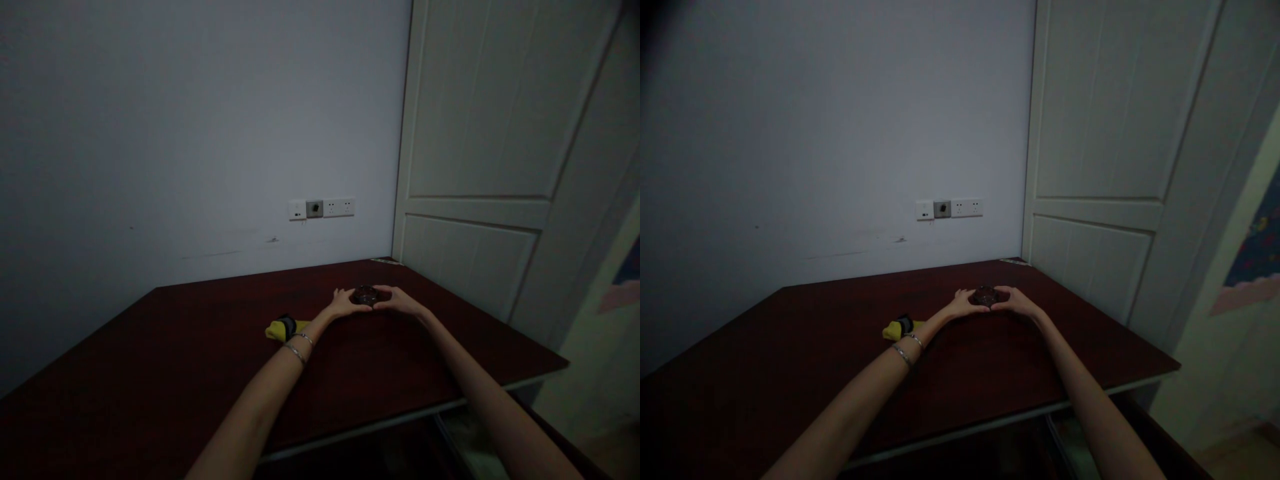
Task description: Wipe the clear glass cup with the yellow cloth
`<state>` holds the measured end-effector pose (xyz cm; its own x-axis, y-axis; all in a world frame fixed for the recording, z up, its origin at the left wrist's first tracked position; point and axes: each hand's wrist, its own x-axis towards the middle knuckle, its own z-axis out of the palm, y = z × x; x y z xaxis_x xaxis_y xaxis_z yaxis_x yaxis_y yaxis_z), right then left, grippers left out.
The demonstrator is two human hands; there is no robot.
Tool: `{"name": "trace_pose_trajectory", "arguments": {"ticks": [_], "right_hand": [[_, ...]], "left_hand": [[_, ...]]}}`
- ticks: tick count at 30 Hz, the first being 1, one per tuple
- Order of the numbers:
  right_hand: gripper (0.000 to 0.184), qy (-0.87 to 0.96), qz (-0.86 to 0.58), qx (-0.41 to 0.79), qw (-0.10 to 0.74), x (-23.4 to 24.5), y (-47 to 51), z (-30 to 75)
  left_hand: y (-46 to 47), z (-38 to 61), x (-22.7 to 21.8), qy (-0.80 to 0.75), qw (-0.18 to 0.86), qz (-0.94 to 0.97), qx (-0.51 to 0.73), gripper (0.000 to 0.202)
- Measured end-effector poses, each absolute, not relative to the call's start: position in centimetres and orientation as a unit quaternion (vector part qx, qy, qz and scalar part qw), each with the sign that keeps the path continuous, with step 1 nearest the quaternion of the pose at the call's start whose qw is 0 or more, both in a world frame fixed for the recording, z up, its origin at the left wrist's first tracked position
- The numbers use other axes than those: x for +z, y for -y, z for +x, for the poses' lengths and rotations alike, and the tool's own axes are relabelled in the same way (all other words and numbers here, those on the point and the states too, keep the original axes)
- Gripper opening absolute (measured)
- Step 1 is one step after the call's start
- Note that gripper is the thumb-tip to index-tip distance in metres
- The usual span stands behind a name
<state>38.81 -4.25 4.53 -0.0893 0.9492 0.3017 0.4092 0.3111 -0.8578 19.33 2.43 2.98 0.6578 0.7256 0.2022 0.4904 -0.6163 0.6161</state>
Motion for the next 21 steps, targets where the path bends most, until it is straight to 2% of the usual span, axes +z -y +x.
{"name": "trace_pose_trajectory", "arguments": {"ticks": [9, 21], "right_hand": [[0.057, 0.694, -0.520, 0.282, 0.409, 2.6, 3.9, 40.8], [0.057, 0.678, -0.531, 0.320, 0.395, 2.8, 4.4, 40.7]], "left_hand": [[-3.3, 21.4, 1.0, -0.366, 0.210, 0.891, 0.168, 0.083], [-3.2, 21.8, 0.6, -0.384, 0.228, 0.882, 0.153, 0.086]]}}
